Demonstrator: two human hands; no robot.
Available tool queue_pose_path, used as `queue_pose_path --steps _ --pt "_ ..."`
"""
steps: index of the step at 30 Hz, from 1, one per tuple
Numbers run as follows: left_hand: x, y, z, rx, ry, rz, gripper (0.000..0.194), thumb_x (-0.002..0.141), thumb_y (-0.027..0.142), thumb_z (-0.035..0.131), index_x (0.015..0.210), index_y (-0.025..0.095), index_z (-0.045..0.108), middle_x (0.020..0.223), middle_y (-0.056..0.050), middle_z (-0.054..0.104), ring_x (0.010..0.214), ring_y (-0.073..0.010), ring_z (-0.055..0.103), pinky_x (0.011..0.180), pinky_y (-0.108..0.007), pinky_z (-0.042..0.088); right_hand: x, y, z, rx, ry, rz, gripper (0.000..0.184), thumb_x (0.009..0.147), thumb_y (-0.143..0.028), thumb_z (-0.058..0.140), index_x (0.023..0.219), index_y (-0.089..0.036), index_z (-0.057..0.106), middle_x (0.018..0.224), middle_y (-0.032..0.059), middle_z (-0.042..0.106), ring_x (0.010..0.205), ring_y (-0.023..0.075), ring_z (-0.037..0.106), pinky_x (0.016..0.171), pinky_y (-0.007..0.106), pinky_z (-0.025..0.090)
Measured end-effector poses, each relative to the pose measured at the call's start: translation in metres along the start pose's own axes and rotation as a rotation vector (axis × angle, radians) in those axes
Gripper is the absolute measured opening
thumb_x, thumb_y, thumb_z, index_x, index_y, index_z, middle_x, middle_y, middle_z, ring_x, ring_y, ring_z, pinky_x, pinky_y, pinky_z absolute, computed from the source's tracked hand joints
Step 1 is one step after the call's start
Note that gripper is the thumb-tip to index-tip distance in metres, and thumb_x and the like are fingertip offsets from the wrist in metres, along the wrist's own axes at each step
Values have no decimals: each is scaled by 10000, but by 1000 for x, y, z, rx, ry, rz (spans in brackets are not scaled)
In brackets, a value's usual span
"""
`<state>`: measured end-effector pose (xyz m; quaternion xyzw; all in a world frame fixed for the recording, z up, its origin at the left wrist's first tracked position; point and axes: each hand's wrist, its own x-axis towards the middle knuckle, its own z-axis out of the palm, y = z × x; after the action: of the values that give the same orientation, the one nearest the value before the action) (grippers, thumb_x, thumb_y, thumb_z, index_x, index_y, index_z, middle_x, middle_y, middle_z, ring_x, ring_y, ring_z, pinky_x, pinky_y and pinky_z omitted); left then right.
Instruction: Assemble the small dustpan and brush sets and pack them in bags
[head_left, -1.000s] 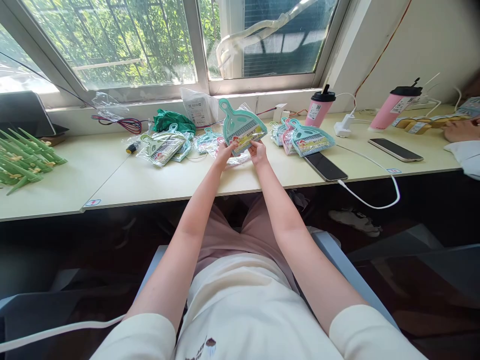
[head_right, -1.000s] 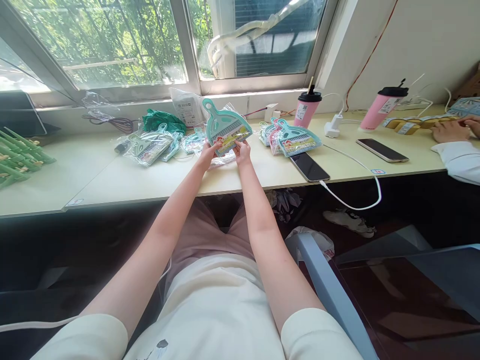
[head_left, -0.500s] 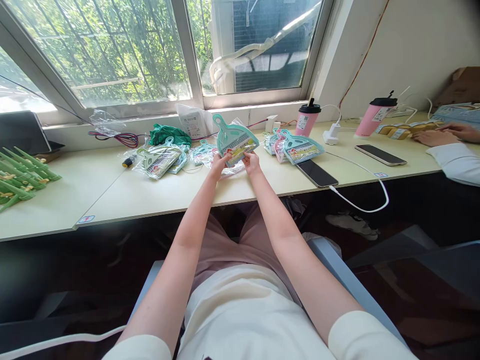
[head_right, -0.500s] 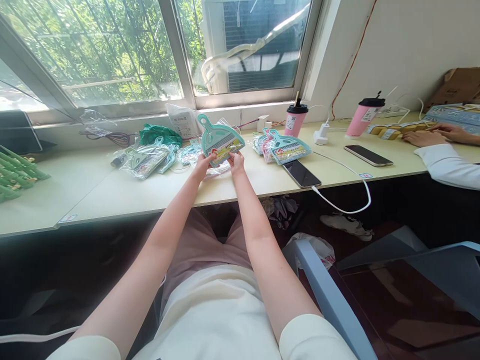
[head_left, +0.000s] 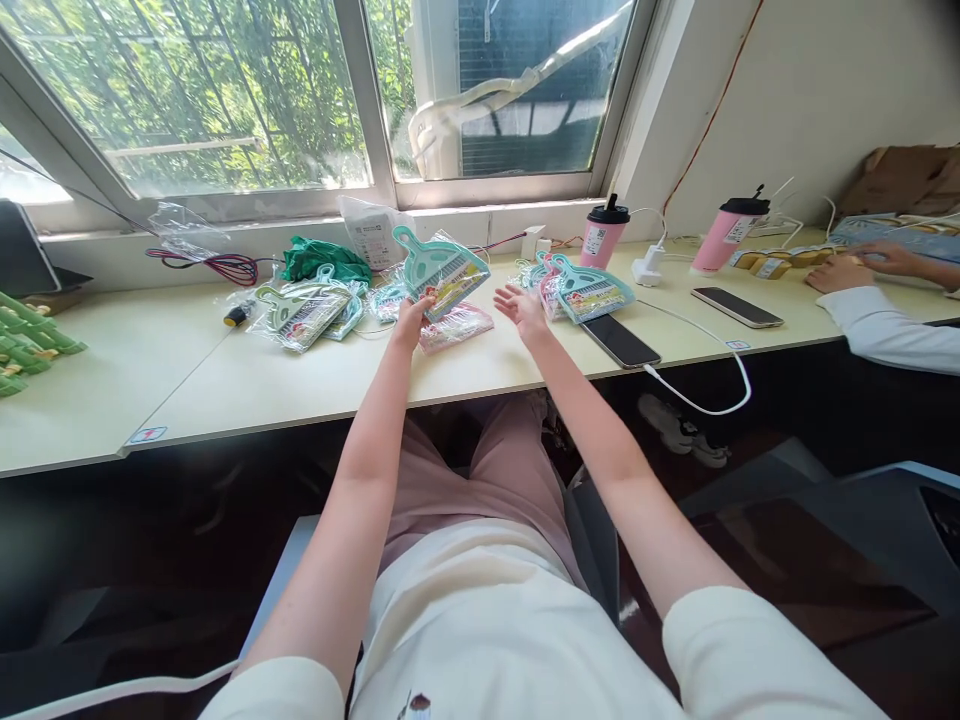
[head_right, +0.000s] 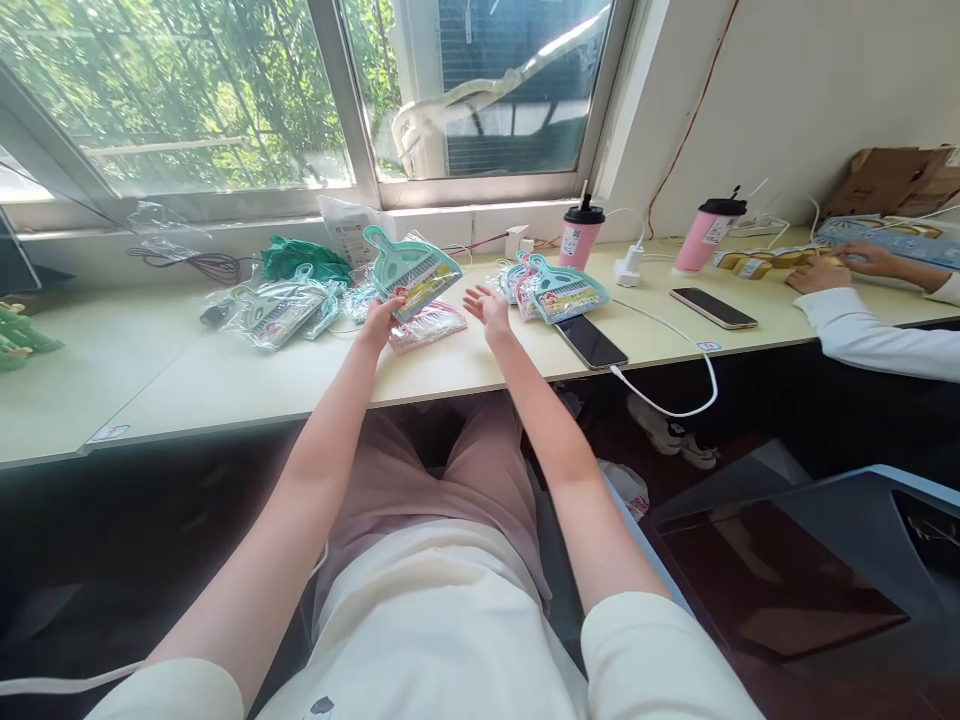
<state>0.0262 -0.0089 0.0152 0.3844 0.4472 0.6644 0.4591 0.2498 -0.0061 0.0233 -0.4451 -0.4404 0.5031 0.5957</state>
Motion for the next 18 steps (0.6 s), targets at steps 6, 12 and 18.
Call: queue_pose_path --steps 6,12,18 --pt "4 -9 -2 -45 -145 -81 374 734 121 767 1040 186 563 874 -14 720 823 -177 766 765 -313 679 -12 -40 -73 -848 -368 -696 444 924 -154 728 1302 -385 693 1634 -46 571 1669 257 298 1393 615 95" --pt "-9 -6 4 41 -295 -123 332 769 127 747 1075 154 619 907 -36 722 860 -204 790 770 -314 690 -7 -47 -73 -764 -440 -745 387 914 -302 816 1271 -407 707 1474 -6 683 1619 311 402 1385 664 66" --pt "-12 -2 4 85 -334 -168 273 787 120 736 1049 131 657 919 -54 734 914 -239 802 828 -360 701 -9 -45 -70 -715 -463 -730 245 842 -244 886 1034 -348 777 1252 -3 777 1502 358 532 1391 681 115"
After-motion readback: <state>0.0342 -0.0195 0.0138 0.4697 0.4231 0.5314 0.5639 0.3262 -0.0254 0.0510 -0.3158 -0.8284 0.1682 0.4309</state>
